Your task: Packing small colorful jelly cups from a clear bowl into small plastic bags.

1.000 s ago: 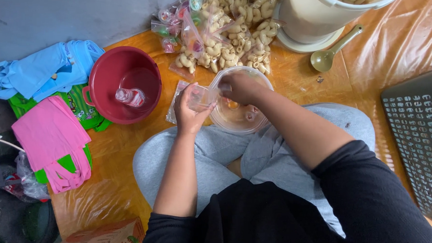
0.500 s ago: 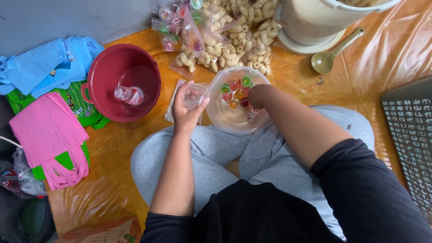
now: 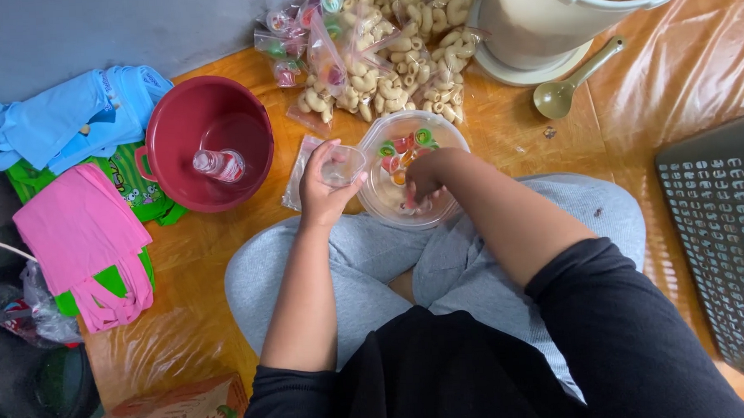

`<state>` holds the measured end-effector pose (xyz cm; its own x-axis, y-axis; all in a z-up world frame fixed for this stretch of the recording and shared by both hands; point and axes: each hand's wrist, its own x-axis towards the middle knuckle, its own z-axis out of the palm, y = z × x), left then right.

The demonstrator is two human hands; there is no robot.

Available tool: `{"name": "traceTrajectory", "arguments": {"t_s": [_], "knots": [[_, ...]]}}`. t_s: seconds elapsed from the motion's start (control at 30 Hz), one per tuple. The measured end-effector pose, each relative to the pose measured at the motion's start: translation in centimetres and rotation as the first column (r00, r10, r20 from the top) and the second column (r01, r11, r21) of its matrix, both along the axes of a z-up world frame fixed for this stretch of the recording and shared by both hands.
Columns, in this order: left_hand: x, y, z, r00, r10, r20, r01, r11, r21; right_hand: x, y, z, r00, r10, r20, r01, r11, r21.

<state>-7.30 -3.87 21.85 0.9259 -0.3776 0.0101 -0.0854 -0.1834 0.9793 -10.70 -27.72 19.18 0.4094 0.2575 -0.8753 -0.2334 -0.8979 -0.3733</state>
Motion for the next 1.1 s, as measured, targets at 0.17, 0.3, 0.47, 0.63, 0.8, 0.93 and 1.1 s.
{"name": "traceTrajectory", "arguments": {"t_s": [0.17,0.3,0.47,0.63,0.8,0.93,1.1], "knots": [[-0.1,-0.4,0.2,0.991,-0.028,0.128,0.026,0.999,0.018,0.4,-0.6,9.5,0.698,-0.42,0.58,0.236,0.899,0.368],[-0.2,-0.6,1.4,0.99,-0.029,0.135,0.026,0.999,0.02,-0.2,1.1,13.2,0.519,-0.524,0.676,0.135,0.831,0.54],[0.3,-0.3,-0.6,0.999,0.015,0.035,-0.015,1.0,0.001,0.8,-0.5,4.2,0.603,-0.421,0.678,0.268,0.907,0.325],[0.6,0.1,-1.1,0.998,0.042,-0.037,-0.044,0.998,-0.051,-1.1,0.2,-8.5,0.888,0.078,0.454,-0.015,0.99,-0.14],[1.1,0.5,-2.0,0.998,0.059,-0.029,-0.061,0.993,-0.103,-1.8,3.2,-14.9,0.896,0.242,0.371,-0.149,0.954,-0.261],[1.5,0.6,-1.9,0.998,0.034,-0.052,-0.04,0.99,-0.135,-3.1,3.9,-12.1,0.841,0.28,0.463,-0.151,0.943,-0.297],[1.3,0.7,-1.7,0.995,0.018,-0.102,-0.029,0.994,-0.108,-1.5,2.0,-7.8,0.835,0.247,0.491,-0.132,0.957,-0.257]]}}
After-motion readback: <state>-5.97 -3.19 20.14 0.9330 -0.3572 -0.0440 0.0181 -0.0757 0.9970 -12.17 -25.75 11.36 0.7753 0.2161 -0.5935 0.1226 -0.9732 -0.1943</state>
